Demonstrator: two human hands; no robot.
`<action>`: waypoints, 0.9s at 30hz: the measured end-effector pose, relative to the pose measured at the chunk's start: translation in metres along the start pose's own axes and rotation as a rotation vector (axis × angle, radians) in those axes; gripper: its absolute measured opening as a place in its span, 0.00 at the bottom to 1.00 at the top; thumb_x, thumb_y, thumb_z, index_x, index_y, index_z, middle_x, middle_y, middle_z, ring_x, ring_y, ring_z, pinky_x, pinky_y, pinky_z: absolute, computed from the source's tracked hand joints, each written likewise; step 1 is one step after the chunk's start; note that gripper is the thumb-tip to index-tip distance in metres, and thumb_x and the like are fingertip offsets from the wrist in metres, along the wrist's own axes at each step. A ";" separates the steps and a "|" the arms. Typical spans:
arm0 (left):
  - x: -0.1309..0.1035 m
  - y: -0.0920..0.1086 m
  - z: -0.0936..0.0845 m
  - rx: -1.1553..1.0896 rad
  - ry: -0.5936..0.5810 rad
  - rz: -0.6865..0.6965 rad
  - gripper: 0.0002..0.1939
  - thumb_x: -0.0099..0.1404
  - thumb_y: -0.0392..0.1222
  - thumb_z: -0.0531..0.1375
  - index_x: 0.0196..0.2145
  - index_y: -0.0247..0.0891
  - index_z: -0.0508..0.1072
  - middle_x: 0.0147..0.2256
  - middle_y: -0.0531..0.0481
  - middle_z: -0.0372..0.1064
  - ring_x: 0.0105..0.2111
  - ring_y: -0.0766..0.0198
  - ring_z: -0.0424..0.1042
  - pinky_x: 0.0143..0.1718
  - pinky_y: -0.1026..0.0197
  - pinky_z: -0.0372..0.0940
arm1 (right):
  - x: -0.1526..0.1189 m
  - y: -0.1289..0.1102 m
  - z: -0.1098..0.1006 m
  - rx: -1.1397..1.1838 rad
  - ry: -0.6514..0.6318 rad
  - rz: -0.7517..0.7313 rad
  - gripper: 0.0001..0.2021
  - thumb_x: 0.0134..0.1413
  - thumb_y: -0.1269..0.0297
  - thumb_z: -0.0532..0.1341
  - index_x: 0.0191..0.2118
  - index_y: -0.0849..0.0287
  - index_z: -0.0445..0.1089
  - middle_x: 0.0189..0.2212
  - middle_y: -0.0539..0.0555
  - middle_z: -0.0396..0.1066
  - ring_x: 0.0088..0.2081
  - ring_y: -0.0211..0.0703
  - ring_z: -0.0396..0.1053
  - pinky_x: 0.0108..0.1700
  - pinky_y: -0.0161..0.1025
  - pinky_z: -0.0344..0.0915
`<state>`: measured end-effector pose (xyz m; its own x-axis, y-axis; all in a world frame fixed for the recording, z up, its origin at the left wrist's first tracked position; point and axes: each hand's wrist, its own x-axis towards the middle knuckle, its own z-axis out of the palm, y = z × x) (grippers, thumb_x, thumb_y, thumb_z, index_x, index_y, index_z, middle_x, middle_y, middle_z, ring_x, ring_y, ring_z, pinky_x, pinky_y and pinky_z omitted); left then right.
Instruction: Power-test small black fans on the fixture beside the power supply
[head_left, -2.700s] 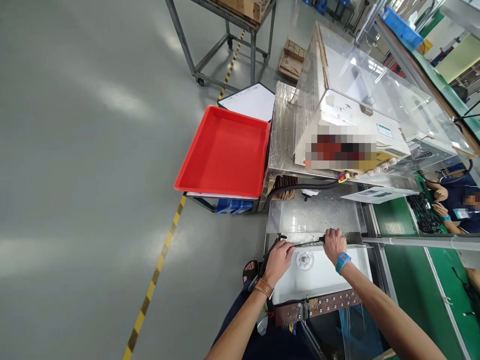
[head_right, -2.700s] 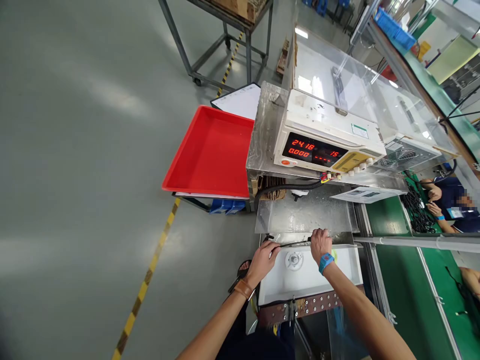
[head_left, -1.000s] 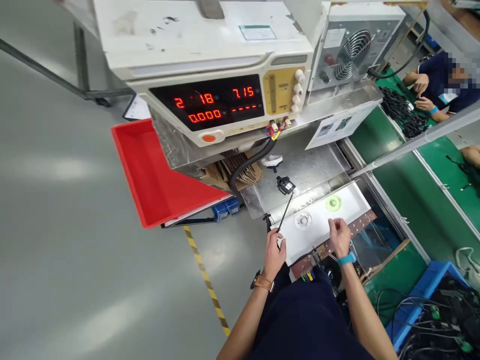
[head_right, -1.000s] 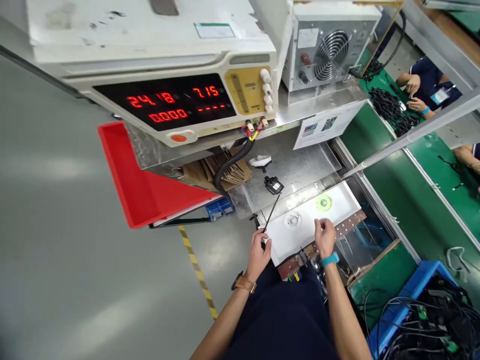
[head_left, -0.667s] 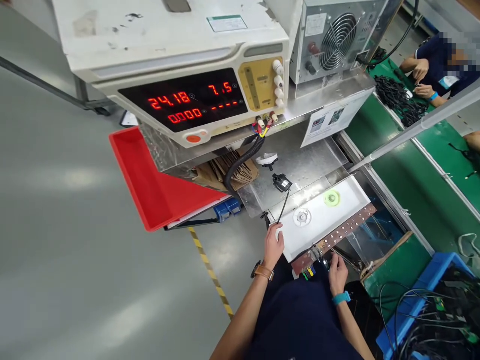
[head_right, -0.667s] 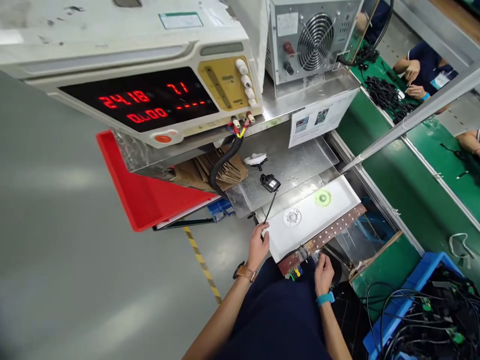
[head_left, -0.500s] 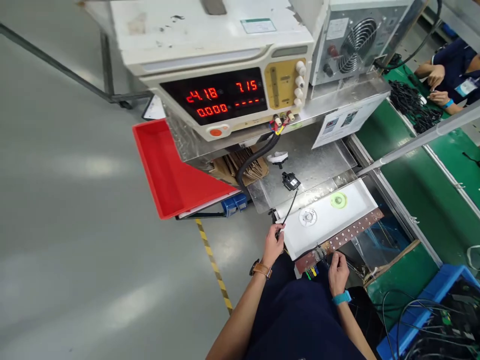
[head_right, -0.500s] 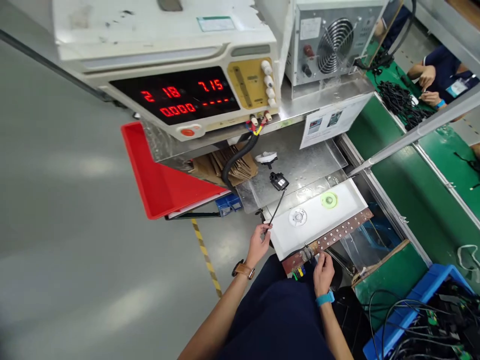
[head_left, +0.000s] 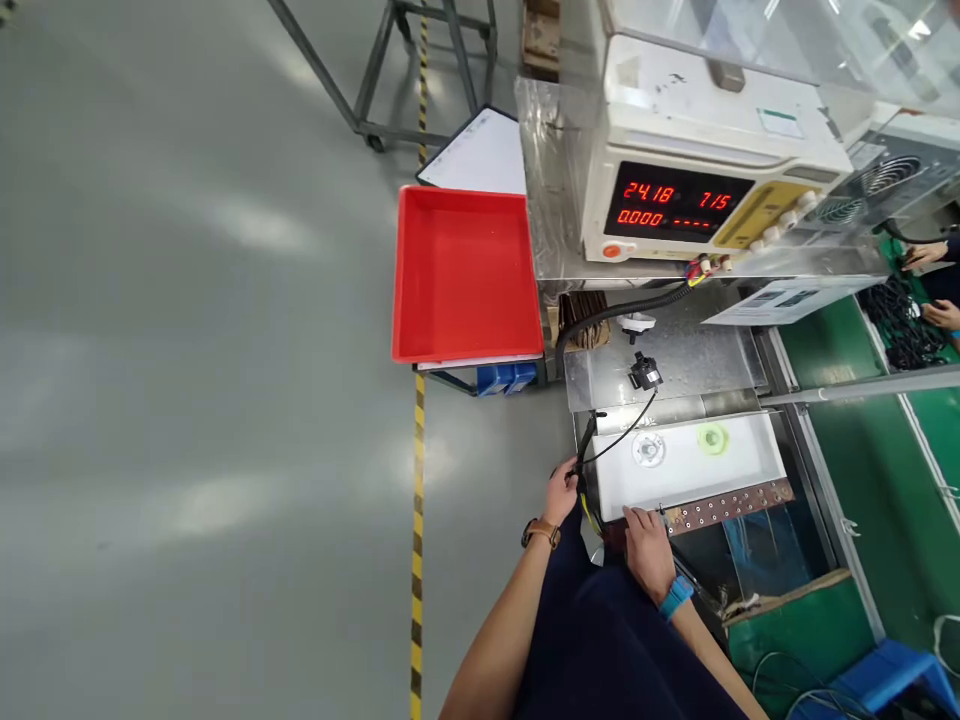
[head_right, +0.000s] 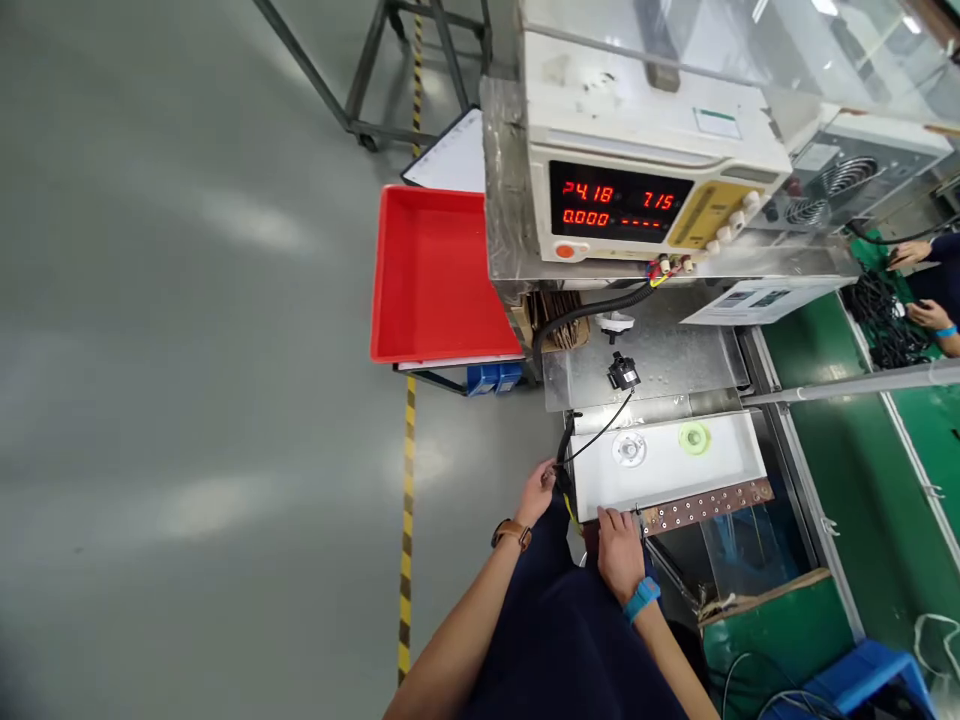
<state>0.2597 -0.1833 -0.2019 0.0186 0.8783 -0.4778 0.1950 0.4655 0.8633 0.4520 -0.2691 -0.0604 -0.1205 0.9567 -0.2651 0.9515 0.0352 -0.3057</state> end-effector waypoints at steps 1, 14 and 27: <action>0.004 -0.002 0.001 0.014 -0.001 0.005 0.20 0.63 0.35 0.56 0.52 0.40 0.74 0.47 0.45 0.78 0.47 0.60 0.76 0.56 0.52 0.69 | 0.002 0.001 0.001 0.024 -0.005 -0.002 0.22 0.64 0.74 0.50 0.59 0.62 0.70 0.50 0.61 0.75 0.49 0.53 0.67 0.53 0.51 0.67; 0.005 0.009 -0.023 0.231 -0.051 0.115 0.10 0.69 0.42 0.51 0.41 0.41 0.71 0.36 0.47 0.75 0.39 0.57 0.75 0.45 0.56 0.67 | -0.055 0.055 -0.020 0.635 0.524 0.898 0.24 0.60 0.46 0.54 0.48 0.62 0.72 0.41 0.61 0.77 0.41 0.50 0.73 0.46 0.44 0.69; -0.099 0.063 0.015 0.464 -0.617 -0.019 0.08 0.62 0.37 0.57 0.28 0.39 0.76 0.33 0.45 0.79 0.38 0.54 0.76 0.46 0.53 0.65 | -0.084 0.024 0.014 1.119 0.003 0.807 0.25 0.49 0.48 0.64 0.47 0.63 0.74 0.31 0.54 0.77 0.33 0.45 0.73 0.40 0.42 0.68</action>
<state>0.2845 -0.2429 -0.1029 0.5275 0.5876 -0.6135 0.5896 0.2668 0.7624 0.4816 -0.3527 -0.0580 0.3525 0.6013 -0.7171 0.0242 -0.7718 -0.6354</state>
